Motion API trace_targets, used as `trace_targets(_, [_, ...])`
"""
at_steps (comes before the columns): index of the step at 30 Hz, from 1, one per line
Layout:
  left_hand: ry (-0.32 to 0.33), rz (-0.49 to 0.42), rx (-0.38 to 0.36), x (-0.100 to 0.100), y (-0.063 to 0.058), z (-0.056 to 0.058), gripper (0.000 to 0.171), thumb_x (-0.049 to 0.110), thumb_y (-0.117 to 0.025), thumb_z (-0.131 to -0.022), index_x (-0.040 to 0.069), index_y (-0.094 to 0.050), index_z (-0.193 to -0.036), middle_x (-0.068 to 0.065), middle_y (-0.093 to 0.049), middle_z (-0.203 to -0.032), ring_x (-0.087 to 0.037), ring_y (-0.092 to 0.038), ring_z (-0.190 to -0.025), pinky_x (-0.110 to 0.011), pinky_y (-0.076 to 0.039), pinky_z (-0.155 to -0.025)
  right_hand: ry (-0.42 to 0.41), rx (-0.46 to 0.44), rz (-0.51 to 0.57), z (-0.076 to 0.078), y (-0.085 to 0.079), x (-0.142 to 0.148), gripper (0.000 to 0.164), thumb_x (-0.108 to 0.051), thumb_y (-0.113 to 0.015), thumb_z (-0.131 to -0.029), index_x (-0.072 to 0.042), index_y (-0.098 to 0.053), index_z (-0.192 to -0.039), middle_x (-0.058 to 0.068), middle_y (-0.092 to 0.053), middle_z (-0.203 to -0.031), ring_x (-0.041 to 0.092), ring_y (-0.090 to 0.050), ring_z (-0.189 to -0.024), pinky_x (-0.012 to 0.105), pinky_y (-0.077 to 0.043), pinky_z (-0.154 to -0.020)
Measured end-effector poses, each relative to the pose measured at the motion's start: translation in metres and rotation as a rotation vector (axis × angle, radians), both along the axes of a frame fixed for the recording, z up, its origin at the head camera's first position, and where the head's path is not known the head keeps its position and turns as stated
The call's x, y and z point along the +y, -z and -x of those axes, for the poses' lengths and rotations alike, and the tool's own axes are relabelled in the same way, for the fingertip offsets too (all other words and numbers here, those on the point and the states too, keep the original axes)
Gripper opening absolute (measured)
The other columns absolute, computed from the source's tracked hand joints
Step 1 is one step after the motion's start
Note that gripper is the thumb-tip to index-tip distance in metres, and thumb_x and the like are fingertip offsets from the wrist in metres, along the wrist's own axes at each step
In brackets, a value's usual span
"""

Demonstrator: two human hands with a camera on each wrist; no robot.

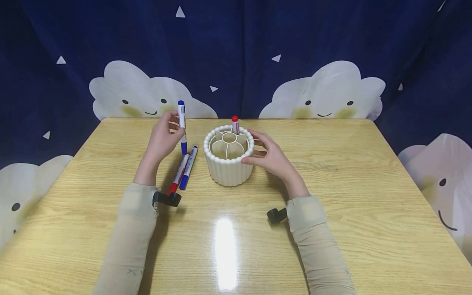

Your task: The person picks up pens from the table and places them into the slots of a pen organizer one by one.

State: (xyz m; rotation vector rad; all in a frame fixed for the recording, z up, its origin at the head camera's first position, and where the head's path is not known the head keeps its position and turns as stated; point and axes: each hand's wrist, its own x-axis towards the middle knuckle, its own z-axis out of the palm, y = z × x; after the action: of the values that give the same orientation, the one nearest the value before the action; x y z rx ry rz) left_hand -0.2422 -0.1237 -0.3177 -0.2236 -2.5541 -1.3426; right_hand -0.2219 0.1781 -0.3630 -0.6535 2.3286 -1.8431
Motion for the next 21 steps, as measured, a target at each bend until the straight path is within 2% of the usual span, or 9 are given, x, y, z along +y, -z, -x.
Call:
trace_targets(7, [0.018, -0.065, 0.082, 0.011, -0.018, -0.002, 0.039, 0.004, -0.057, -0.082, 0.005, -0.044, -0.12, -0.01, -0.054, -0.102, -0.019, -0.056, -0.09, -0.031, -0.05, -0.077, 0.0, -0.016, -0.007, -0.008, -0.012, -0.003, 0.079, -0.002, -0.073, -0.073, -0.008, -0.032, -0.14, 0.011, -0.036, -0.138, 0.028, -0.039, -0.124, 0.045, -0.037, -0.101])
trace_targets(12, [0.062, -0.114, 0.148, 0.021, -0.03, -0.003, 0.038, 0.003, -0.058, -0.082, 0.004, -0.044, -0.118, -0.011, -0.053, -0.101, -0.019, -0.056, -0.088, -0.029, -0.05, -0.074, 0.003, -0.011, -0.022, -0.012, -0.018, -0.006, 0.079, -0.002, -0.073, -0.073, -0.004, -0.031, -0.14, 0.014, -0.036, -0.138, 0.031, -0.038, -0.124, 0.046, -0.037, -0.101])
trace_targets(21, [0.102, -0.16, 0.188, 0.036, -0.044, -0.003, 0.037, 0.001, -0.058, -0.081, 0.004, -0.044, -0.116, -0.011, -0.055, -0.102, -0.017, -0.058, -0.088, -0.026, -0.051, -0.072, 0.002, -0.011, -0.004, -0.002, -0.003, -0.001, 0.08, -0.005, -0.075, -0.072, -0.013, -0.034, -0.14, 0.007, -0.037, -0.138, 0.028, -0.039, -0.124, 0.044, -0.038, -0.101])
